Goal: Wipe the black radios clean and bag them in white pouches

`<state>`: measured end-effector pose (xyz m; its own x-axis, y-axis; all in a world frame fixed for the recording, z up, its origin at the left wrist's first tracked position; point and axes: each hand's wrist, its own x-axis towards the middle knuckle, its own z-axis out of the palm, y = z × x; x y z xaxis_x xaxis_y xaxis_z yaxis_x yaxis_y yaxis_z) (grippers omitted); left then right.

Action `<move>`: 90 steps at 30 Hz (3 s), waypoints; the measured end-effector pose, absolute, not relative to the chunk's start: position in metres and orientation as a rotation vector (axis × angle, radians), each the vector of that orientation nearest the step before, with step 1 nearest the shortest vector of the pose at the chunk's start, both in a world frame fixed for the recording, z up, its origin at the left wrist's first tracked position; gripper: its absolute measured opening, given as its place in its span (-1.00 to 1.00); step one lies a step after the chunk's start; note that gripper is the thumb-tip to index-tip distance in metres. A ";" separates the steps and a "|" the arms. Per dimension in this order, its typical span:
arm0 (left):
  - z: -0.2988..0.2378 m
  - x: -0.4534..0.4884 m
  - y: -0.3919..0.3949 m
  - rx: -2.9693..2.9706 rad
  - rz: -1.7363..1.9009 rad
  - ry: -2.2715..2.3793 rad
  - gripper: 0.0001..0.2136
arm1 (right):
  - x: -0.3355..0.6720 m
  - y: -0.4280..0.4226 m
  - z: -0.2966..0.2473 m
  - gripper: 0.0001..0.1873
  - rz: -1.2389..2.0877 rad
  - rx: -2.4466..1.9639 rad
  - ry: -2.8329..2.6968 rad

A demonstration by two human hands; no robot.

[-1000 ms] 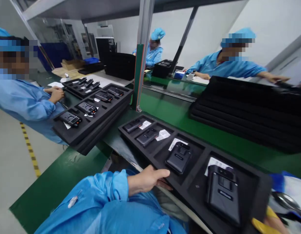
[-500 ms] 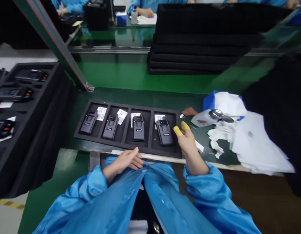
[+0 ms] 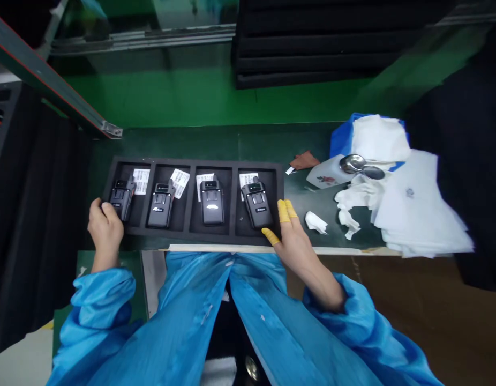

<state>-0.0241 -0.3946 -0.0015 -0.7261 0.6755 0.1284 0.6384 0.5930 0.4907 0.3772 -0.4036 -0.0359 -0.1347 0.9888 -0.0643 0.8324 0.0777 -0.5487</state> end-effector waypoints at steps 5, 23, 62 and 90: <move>0.007 -0.014 -0.402 1.128 0.705 2.707 -0.60 | 0.389 -0.398 -0.039 -0.28 0.654 -1.824 -2.063; 0.001 0.125 -0.390 2.248 0.978 2.081 -0.67 | 0.369 -0.387 -0.036 -0.44 0.262 -1.782 -2.149; 0.011 0.143 -0.370 0.649 0.961 1.214 -0.19 | 0.336 -0.407 -0.055 -0.34 0.713 -1.359 -1.600; -0.001 0.150 -0.383 2.075 1.437 1.583 -0.51 | 0.347 -0.380 -0.032 -0.59 0.608 -1.404 -1.626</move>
